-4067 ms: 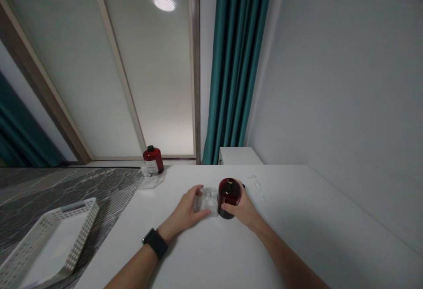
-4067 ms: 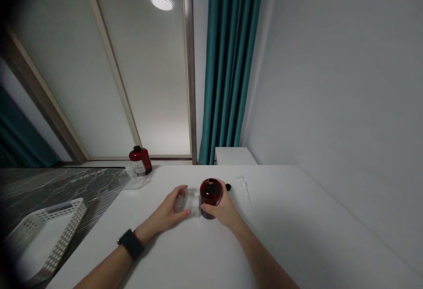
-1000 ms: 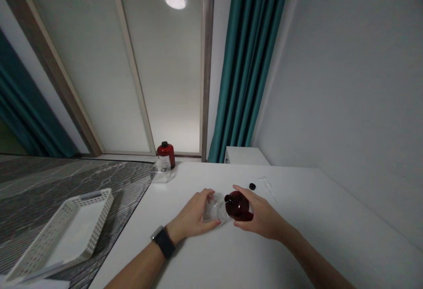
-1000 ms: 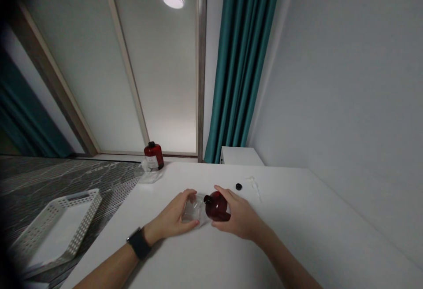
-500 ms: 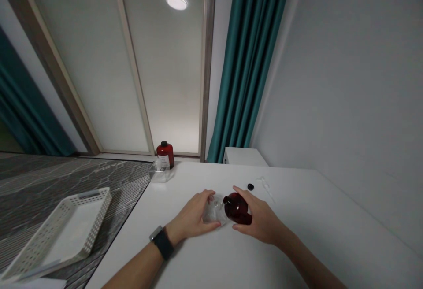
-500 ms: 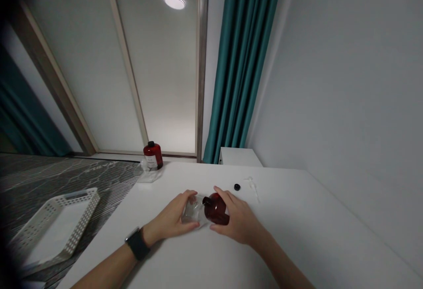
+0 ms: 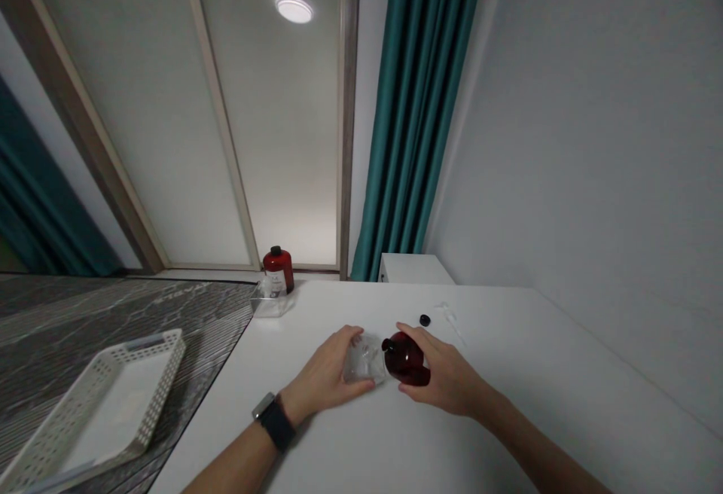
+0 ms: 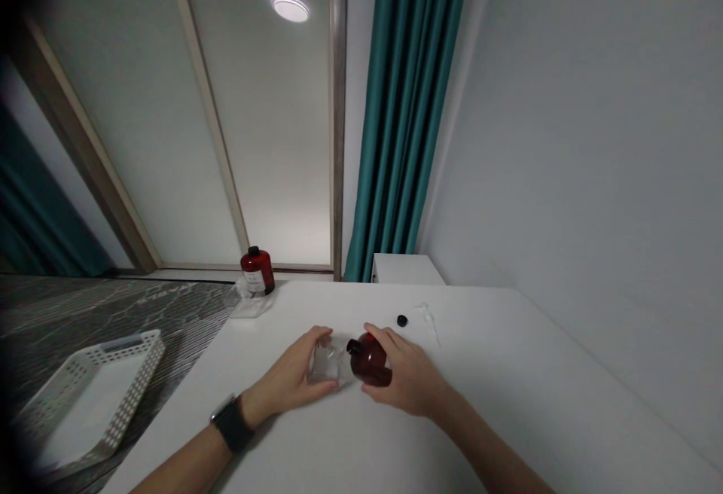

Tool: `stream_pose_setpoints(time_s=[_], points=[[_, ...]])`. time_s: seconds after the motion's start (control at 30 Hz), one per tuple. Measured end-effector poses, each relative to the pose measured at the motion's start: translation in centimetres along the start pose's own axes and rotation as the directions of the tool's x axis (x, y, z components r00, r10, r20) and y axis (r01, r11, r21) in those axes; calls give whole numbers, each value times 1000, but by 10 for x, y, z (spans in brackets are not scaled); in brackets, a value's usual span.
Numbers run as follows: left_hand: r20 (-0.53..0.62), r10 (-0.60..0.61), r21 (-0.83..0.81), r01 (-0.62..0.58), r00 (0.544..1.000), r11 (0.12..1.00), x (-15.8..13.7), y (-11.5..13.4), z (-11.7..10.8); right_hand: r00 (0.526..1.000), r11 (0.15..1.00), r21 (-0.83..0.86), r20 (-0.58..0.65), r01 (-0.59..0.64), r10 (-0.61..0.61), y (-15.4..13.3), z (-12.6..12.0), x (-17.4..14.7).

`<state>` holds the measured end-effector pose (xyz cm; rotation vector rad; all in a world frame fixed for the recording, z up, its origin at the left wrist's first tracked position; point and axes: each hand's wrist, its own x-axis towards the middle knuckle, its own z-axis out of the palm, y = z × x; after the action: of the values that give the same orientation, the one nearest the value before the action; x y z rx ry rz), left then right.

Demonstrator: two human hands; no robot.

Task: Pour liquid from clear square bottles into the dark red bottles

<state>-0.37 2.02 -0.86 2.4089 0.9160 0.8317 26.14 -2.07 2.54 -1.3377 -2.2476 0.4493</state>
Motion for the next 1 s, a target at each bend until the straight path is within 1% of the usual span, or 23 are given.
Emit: stream_pose_setpoints(time_s=[0.13,0.23,0.4,0.57,0.73,0.83,1.0], points=[[-52,50,73,-46,997,996,0,0,1,1000,1000,-23,19,-8,8,2,-5,-2],[-42,48,105,-43,998,994,1,3,2,1000,999,-48,30,-7,9,3,-6,-2],[-20,48,98,-46,999,994,2,8,2,999,997,-79,48,27,-23,2,-6,0],[-12,24,116,-22,1000,993,1,10,1,995,995,-88,87,49,-41,1,-7,-1],[-20,36,144,-33,999,989,0,8,3,993,995,-90,115,35,-24,-3,-11,2],[-22,45,127,-42,999,991,-1,7,4,990,993,-112,143,21,-4,-6,-16,6],[-10,44,45,-43,999,998,-1,8,3,984,985,-166,179,36,-6,-11,-23,10]])
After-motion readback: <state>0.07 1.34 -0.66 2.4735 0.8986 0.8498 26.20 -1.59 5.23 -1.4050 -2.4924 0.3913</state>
